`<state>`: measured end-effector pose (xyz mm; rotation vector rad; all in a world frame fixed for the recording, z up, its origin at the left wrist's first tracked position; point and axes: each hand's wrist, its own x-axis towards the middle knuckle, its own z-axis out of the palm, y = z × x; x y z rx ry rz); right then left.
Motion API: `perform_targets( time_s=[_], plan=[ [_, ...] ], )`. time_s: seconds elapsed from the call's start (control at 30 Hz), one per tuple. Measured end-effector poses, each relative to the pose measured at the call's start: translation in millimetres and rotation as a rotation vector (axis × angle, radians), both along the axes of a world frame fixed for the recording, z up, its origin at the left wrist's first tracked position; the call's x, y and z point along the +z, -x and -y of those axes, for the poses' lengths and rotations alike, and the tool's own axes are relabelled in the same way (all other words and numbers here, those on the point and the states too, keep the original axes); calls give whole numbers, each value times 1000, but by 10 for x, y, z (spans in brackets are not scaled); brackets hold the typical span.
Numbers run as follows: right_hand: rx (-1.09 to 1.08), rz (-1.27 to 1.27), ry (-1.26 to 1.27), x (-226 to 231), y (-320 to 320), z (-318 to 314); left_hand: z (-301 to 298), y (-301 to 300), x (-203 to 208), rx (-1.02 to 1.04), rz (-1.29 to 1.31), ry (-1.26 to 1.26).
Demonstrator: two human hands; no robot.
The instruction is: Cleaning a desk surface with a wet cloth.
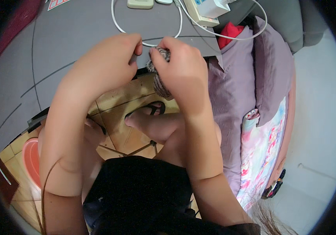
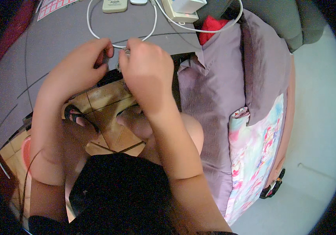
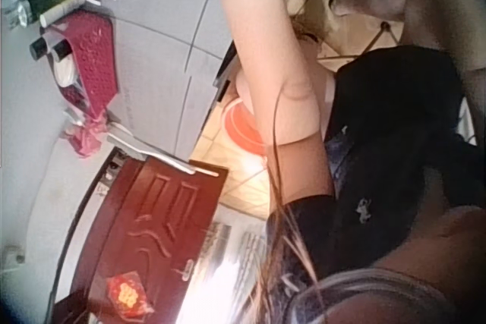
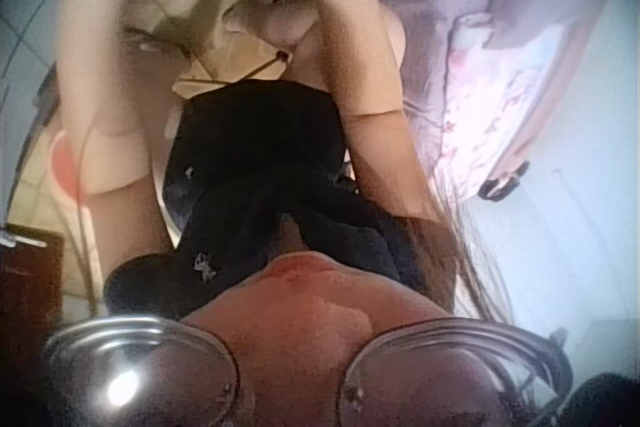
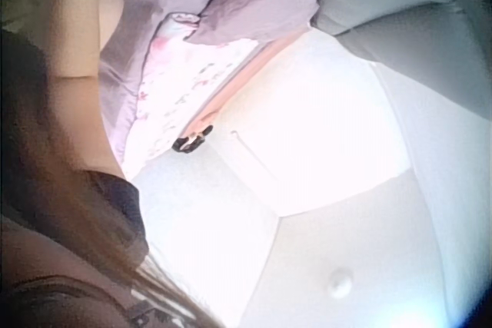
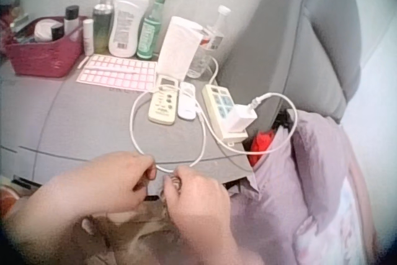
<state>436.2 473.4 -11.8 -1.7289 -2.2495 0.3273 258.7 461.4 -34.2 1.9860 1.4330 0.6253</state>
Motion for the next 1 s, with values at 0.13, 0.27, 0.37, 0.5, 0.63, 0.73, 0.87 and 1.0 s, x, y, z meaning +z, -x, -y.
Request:
perform_targets(
  time_s=[0.13, 0.27, 0.37, 0.5, 0.63, 0.73, 0.87, 1.0],
  plan=[
    [-199, -185, 37, -147, -532, -339, -5, 23, 46, -15, 3, 55],
    [-453, -175, 80, -157, -1287, -684, -32, 2, 142, -48, -48, 54],
    [-464, -216, 83, -110, -1303, -637, -28, -16, 167, -43, -73, 91],
    [-234, 34, -52, -64, -532, -282, -12, 20, 119, -36, -54, 97],
    [-96, -19, 2, 27, -20, -37, -3, 28, 103, -16, -13, 114],
    [-124, -116, 42, -44, -253, -178, -10, 1, 138, -21, 3, 130],
    [-407, -261, 25, -171, -1139, -696, -32, -61, 248, -36, -67, 76],
    [-453, -78, -91, -180, -1203, -713, -39, -7, 132, -42, -24, 90]
  ],
)
